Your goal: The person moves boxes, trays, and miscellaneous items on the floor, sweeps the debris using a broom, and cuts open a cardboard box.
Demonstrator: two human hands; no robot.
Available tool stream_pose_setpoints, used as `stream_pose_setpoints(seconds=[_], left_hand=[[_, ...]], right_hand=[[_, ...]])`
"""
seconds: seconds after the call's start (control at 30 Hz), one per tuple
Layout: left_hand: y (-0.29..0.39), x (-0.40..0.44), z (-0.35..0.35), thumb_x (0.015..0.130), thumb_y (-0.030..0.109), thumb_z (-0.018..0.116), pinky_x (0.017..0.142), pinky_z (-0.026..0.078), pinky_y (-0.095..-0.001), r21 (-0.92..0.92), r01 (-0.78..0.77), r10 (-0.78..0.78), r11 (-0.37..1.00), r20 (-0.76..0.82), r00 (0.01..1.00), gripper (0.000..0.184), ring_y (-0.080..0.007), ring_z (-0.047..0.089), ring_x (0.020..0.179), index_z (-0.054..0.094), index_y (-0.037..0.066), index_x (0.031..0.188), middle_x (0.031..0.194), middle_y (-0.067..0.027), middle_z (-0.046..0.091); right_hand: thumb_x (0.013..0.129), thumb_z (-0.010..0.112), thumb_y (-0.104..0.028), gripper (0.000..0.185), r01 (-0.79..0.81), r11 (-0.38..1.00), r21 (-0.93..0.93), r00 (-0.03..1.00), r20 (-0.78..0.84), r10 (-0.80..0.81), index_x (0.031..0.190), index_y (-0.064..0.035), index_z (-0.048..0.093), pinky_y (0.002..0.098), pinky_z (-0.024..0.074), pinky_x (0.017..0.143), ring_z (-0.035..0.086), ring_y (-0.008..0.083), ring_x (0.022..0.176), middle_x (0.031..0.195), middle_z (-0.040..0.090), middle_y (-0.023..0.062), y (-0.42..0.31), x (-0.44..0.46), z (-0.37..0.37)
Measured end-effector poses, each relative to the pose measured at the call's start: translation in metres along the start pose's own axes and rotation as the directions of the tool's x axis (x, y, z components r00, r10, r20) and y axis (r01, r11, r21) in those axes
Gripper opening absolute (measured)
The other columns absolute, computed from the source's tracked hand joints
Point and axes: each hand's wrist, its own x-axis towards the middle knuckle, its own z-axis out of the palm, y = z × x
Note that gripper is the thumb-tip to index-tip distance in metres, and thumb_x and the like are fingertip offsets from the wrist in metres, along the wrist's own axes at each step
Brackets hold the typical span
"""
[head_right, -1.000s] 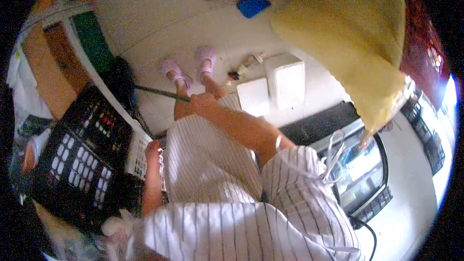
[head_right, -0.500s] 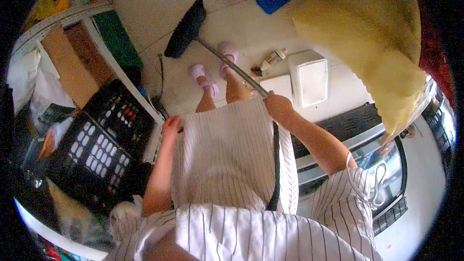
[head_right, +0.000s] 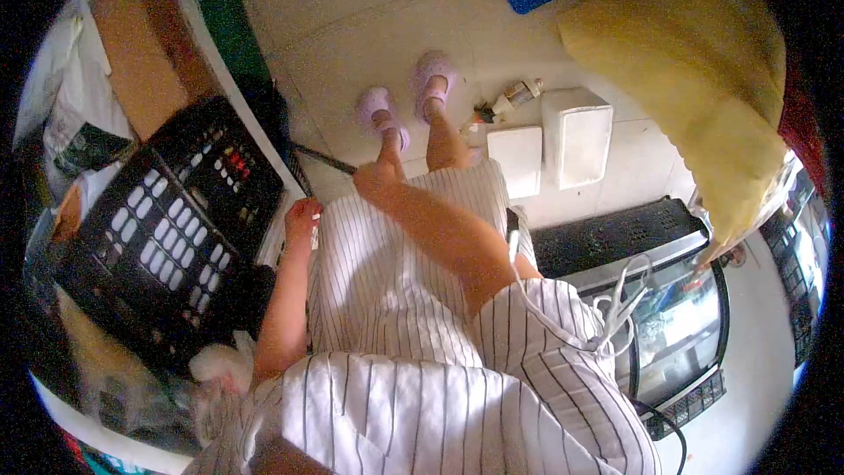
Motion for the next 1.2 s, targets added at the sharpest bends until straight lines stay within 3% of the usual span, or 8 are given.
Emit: stream_pose_setpoints(seconds=[0.03,0.17,0.33,0.43,0.67,0.93,1.1,1.2], left_hand=[[0.003,-0.006,-0.001,0.072,0.022,0.053,0.056,0.038,-0.0235,0.011,0.012,-0.012,1.000,-0.010,1.000,0.019,-0.0111,0.051,0.069,0.051,0.006,0.082,0.073,-0.0021,0.055],[-0.013,-0.001,-0.008,0.073,0.023,0.050,0.057,0.038,-0.0239,-0.008,0.084,-0.084,0.996,-0.015,0.996,0.019,-0.0111,0.051,0.069,0.050,0.006,0.081,0.076,-0.0036,0.056],[-0.035,0.002,-0.010,0.076,0.023,0.047,0.058,0.039,-0.0246,0.013,0.036,-0.037,0.999,0.057,0.998,0.019,-0.0107,0.051,0.070,0.049,0.006,0.083,0.077,-0.0041,0.056],[-0.033,0.000,-0.010,0.077,0.022,0.046,0.060,0.038,-0.0244,-0.009,0.062,-0.061,0.998,0.081,0.995,0.019,-0.0103,0.050,0.069,0.049,0.006,0.084,0.077,-0.0035,0.056],[-0.047,0.007,-0.014,0.077,0.023,0.046,0.061,0.038,-0.0250,0.091,0.058,-0.066,0.994,0.083,0.994,0.018,-0.0095,0.050,0.071,0.050,0.008,0.086,0.076,-0.0009,0.055],[-0.034,-0.011,-0.015,0.076,0.024,0.048,0.061,0.036,-0.0250,0.078,0.086,-0.089,0.993,0.042,0.995,0.020,-0.0102,0.050,0.075,0.049,0.009,0.088,0.078,-0.0014,0.055],[-0.070,-0.002,-0.021,0.078,0.023,0.043,0.069,0.037,-0.0260,0.071,0.005,-0.008,0.997,0.049,0.999,0.025,-0.0139,0.048,0.083,0.045,0.007,0.098,0.089,-0.0059,0.052],[-0.055,-0.015,-0.032,0.078,0.019,0.043,0.070,0.037,-0.0263,0.064,-0.033,0.037,0.997,-0.057,0.998,0.024,-0.0156,0.047,0.083,0.044,0.005,0.098,0.089,-0.0073,0.051]], right_hand=[[0.068,0.046,-0.013,0.020,0.111,0.983,-0.145,0.993,0.062,-0.103,0.077,0.0041,0.052,0.0370,0.0436,0.052,0.055,0.0268,0.062,0.063,0.054,0.0118,0.000,0.002,-0.004],[0.069,0.046,-0.016,0.025,-0.341,0.880,0.330,0.900,-0.156,0.407,0.084,0.0041,0.049,0.0371,0.0434,0.052,0.055,0.0284,0.062,0.065,0.054,0.0126,0.012,-0.087,-0.007],[0.071,0.046,-0.019,0.029,-0.352,0.650,0.673,0.764,-0.194,0.615,0.091,0.0004,0.048,0.0377,0.0428,0.053,0.055,0.0288,0.064,0.066,0.054,0.0123,0.002,-0.094,0.061],[0.071,0.044,-0.018,0.027,-0.298,0.226,0.927,0.718,0.062,0.693,0.091,-0.0013,0.048,0.0384,0.0428,0.055,0.055,0.0288,0.066,0.067,0.053,0.0133,0.001,-0.125,0.047],[0.064,0.051,-0.013,0.019,-0.237,0.731,0.639,0.864,-0.205,0.460,0.081,-0.0041,0.055,0.0353,0.0437,0.057,0.055,0.0267,0.065,0.069,0.054,0.0172,0.019,-0.089,-0.019],[0.068,0.048,-0.018,0.016,-0.399,0.501,0.768,0.847,0.101,0.521,0.072,-0.0037,0.052,0.0351,0.0431,0.053,0.055,0.0266,0.064,0.065,0.055,0.0136,0.029,-0.123,0.021],[0.075,0.041,-0.027,0.025,-0.448,0.508,0.736,0.767,0.024,0.642,0.075,-0.0030,0.048,0.0400,0.0417,0.052,0.053,0.0297,0.058,0.059,0.053,0.0121,-0.011,-0.191,0.087],[0.078,0.037,-0.028,0.029,-0.585,0.216,0.782,0.613,0.252,0.749,0.082,0.0002,0.043,0.0389,0.0431,0.050,0.054,0.0288,0.057,0.058,0.052,0.0145,-0.024,-0.202,0.094]])
